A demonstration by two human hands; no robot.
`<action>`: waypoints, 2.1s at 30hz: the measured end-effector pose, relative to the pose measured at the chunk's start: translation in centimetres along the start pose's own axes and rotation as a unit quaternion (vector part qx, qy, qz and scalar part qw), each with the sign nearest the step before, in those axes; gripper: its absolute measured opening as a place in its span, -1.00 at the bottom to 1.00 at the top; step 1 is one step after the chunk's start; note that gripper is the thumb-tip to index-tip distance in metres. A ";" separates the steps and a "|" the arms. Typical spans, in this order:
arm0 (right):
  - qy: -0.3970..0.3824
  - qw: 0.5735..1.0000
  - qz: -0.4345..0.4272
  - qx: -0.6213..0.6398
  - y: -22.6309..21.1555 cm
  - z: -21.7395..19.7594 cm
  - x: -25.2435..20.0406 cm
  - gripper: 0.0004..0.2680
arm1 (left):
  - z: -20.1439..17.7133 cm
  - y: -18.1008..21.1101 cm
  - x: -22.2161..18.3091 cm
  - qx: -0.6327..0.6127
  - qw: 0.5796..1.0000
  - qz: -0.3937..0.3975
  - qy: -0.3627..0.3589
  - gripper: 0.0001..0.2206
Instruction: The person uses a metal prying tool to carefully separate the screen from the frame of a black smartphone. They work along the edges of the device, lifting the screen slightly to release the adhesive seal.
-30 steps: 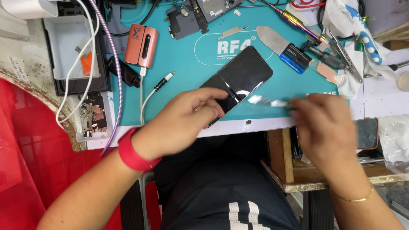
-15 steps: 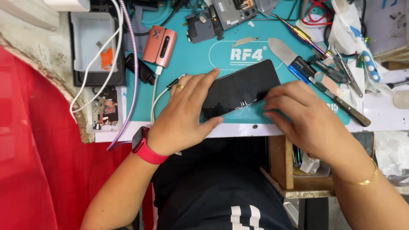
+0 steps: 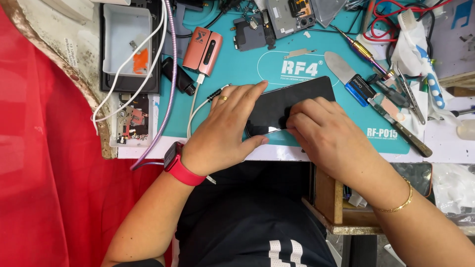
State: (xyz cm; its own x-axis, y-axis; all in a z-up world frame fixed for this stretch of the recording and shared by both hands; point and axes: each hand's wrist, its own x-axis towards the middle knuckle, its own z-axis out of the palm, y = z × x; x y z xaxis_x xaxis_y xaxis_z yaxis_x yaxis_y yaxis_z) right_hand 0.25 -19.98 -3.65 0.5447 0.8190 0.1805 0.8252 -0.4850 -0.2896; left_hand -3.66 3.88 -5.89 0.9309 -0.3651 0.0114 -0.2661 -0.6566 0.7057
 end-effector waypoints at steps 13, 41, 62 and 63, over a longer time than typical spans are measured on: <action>-0.069 0.997 0.012 0.013 0.5 -0.3 0.4 -0.94 | 0.1 -0.2 0.0 0.005 1.000 0.006 0.004 -0.19; -0.099 0.994 0.000 -0.054 0.6 0.1 0.2 -0.91 | 0.2 -0.2 -0.1 0.017 1.000 0.015 0.014 -0.22; 0.125 0.938 0.277 -0.165 4.0 -1.3 -16.1 -0.87 | 3.4 3.8 -0.3 0.131 0.980 0.052 0.139 -0.79; 0.138 0.936 0.280 -0.163 3.9 -0.9 -16.3 -0.88 | 4.1 4.2 -0.1 0.167 0.973 0.054 0.151 -0.82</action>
State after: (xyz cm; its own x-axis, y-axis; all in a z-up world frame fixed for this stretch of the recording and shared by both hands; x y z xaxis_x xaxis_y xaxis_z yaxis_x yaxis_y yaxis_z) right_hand -5.28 -35.46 -6.87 0.8867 0.3192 0.3344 0.3754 -0.9193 -0.1179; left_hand -5.90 -1.56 -5.87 0.9109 -0.2663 0.3151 -0.3856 -0.8211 0.4208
